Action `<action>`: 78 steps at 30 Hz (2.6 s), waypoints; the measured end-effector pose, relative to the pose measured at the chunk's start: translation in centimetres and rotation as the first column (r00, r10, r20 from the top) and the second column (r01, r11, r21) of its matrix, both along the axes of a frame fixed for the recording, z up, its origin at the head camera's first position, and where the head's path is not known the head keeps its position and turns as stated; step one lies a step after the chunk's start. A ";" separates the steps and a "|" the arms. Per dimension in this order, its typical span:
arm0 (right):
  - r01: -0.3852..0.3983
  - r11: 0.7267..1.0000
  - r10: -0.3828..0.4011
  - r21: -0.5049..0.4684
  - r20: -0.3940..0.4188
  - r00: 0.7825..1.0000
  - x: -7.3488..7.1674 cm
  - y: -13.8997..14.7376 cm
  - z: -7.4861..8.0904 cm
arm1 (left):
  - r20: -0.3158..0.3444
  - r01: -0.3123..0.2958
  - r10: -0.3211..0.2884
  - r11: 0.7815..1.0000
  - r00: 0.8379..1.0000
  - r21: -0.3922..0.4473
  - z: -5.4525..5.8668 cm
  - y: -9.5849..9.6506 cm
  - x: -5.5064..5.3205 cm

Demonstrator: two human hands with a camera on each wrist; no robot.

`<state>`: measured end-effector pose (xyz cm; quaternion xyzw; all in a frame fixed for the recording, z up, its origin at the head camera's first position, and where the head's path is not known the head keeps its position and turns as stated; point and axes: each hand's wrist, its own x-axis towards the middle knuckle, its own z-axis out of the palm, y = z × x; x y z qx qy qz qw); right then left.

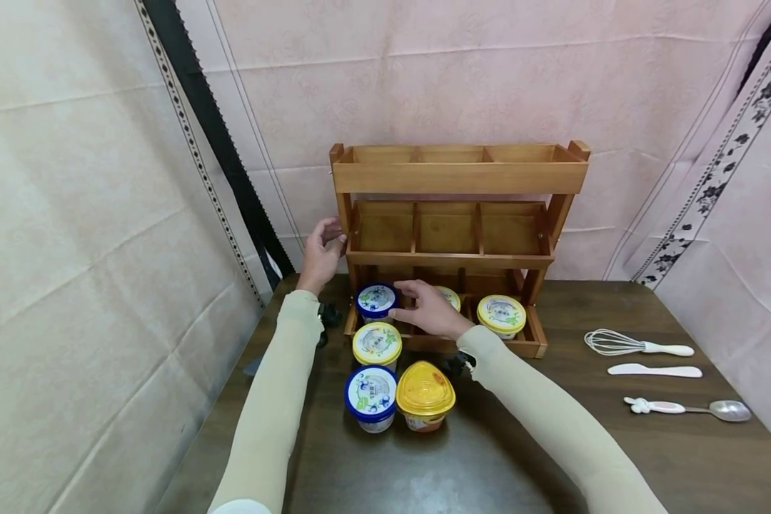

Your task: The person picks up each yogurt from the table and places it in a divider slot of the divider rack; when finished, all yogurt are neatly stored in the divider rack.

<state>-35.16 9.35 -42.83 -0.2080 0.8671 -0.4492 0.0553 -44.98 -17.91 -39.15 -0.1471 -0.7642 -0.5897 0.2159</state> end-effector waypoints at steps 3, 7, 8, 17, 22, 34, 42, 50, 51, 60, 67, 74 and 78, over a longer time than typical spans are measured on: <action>-0.019 1.000 0.019 -0.006 0.005 1.000 0.7 0.8 0.3 | 0.002 -0.004 0.004 1.000 1.000 -0.006 0.0 0.0 0.0; -0.077 0.997 0.076 -0.016 -0.025 0.997 1.7 1.9 0.5 | -0.002 -0.002 0.002 1.000 1.000 0.002 0.0 0.1 -0.2; -0.093 0.995 0.092 -0.024 -0.029 0.995 2.0 2.2 0.5 | -0.001 -0.005 0.005 1.000 1.000 0.003 -0.1 0.1 -0.3; -0.166 0.985 0.164 -0.049 -0.053 0.985 5.0 4.7 -0.6 | -0.016 -0.030 0.030 0.999 0.999 0.013 -0.2 0.4 -0.1; -0.193 0.980 0.189 -0.044 -0.081 0.979 6.6 5.9 -1.1 | -0.016 -0.036 0.036 0.999 0.999 -0.001 -0.3 0.2 -0.3; -0.359 0.933 0.354 -0.018 -0.116 0.928 10.4 6.6 -1.8 | -0.034 -0.039 0.038 0.999 0.999 -0.030 -0.5 -0.1 -0.2; -0.429 0.903 0.429 0.017 -0.102 0.898 11.3 7.2 -2.3 | -0.009 -0.058 0.057 0.997 0.998 -0.045 -0.6 0.0 0.3; -0.420 0.908 0.419 0.001 -0.059 0.906 11.7 8.5 -3.5 | -0.013 -0.055 0.054 0.998 0.998 -0.036 -0.2 0.4 0.2; -0.415 0.910 0.414 0.001 -0.059 0.908 11.7 8.7 -3.6 | -0.011 -0.053 0.053 0.998 0.999 -0.034 -0.2 0.4 0.2; -0.351 0.936 0.350 -0.016 -0.047 0.936 11.8 8.0 -4.1 | -0.022 -0.050 0.049 0.998 0.999 -0.027 -0.2 0.3 0.3; -0.333 0.943 0.330 -0.025 -0.086 0.940 11.9 7.6 -4.4 | -0.010 -0.069 0.068 0.997 0.998 -0.040 -0.9 0.3 0.5; -0.303 0.953 0.296 -0.026 -0.138 0.945 11.9 8.0 -4.0 | -0.032 -0.045 0.044 0.999 0.999 -0.029 -0.7 0.6 0.5; -0.297 0.954 0.289 -0.034 -0.150 0.945 11.8 8.2 -3.6 | -0.043 -0.043 0.042 0.999 0.998 -0.020 -0.6 0.4 0.6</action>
